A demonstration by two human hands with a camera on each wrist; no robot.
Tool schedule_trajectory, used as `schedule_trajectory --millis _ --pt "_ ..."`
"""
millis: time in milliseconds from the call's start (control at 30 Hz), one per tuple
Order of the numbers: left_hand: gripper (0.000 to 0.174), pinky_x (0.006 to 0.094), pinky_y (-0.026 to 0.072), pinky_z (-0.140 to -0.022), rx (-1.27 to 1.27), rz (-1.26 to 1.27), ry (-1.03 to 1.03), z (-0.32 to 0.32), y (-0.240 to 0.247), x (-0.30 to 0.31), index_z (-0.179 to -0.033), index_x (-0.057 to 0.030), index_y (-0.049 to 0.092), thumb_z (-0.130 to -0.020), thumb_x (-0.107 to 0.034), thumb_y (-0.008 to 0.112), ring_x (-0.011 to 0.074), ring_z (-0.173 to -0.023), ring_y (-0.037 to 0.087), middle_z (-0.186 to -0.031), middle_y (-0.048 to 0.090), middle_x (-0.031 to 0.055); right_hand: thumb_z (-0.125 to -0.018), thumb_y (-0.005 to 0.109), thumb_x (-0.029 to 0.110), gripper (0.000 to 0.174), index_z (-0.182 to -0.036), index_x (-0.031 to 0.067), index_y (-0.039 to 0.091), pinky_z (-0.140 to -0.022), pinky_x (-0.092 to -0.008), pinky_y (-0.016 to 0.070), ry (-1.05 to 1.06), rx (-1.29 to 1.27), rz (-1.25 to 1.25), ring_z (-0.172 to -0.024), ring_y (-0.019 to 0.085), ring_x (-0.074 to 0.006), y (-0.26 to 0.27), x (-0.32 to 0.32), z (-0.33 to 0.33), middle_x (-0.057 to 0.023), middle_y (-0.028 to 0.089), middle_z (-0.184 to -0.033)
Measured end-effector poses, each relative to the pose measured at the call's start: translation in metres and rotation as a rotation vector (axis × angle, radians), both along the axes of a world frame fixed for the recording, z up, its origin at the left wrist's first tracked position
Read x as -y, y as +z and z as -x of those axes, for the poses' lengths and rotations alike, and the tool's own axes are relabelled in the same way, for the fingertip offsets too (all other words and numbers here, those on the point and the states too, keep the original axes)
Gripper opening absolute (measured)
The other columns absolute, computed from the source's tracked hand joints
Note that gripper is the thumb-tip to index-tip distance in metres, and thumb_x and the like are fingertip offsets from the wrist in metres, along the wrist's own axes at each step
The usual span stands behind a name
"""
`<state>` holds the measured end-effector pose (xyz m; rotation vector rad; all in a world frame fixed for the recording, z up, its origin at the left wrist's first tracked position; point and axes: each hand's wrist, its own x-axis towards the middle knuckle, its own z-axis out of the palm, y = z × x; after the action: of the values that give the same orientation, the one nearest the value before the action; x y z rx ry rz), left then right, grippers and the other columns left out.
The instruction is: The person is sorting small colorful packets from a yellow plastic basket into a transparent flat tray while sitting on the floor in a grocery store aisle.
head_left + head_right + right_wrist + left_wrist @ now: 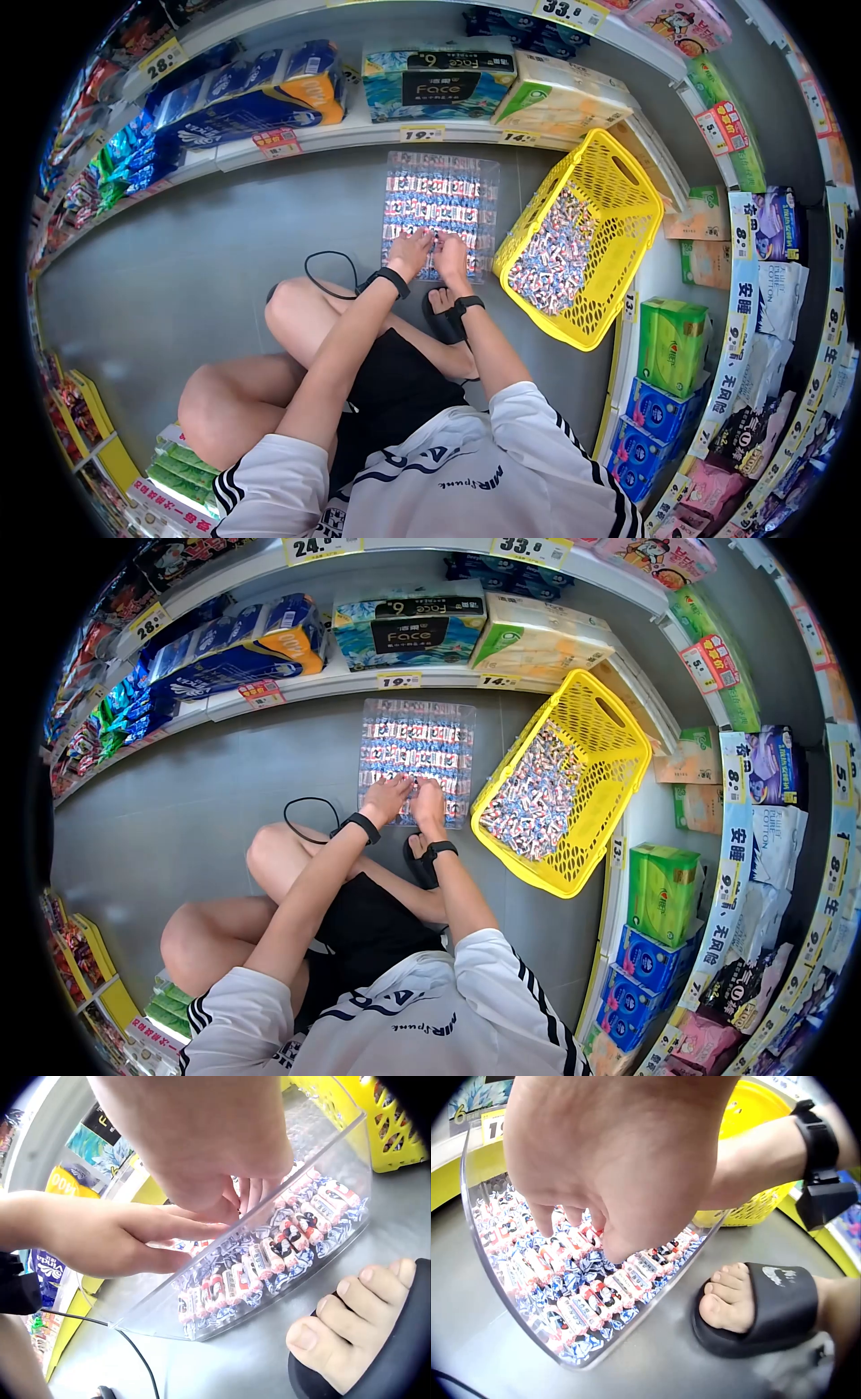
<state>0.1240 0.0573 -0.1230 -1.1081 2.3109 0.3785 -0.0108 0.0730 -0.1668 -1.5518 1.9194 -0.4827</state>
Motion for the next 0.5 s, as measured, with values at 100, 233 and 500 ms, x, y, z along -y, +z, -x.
schedule_trajectory --millis 100,233,500 --pt "0.051 0.0436 0.0363 -0.116 -0.018 0.006 0.024 0.000 0.000 -0.003 -0.153 -0.0132 0.039 -0.103 -0.021 0.043 0.0186 -0.151 0.027 -0.163 0.029 -0.0017 -0.082 0.062 0.001 0.036 -0.118 -0.0013 0.069 -0.090 -0.0441 0.0550 0.048 -0.058 0.047 -0.100 0.067 -0.0389 0.021 -0.003 -0.003 -0.0216 0.067 -0.111" --pt "0.050 0.0425 0.0413 -0.112 -0.075 -0.023 0.084 0.001 0.005 -0.004 -0.152 -0.0107 0.040 -0.103 -0.021 0.044 0.0216 -0.148 0.033 -0.165 0.026 0.0042 -0.083 0.064 0.003 0.043 -0.126 0.0013 0.065 -0.093 -0.0452 0.0537 0.055 -0.063 -0.054 -0.108 0.064 -0.0389 0.026 -0.002 -0.005 -0.0213 0.062 -0.123" --pt "0.056 0.0411 0.0412 -0.113 -0.141 0.055 0.121 0.000 -0.014 -0.016 -0.151 -0.0060 0.039 -0.099 -0.023 0.052 0.0245 -0.148 0.035 -0.164 0.027 0.0091 -0.085 0.066 0.005 0.042 -0.127 -0.0004 0.063 -0.097 -0.0438 0.0520 0.045 -0.062 0.034 -0.114 0.062 -0.0372 0.027 -0.008 -0.014 -0.0204 0.062 -0.124"
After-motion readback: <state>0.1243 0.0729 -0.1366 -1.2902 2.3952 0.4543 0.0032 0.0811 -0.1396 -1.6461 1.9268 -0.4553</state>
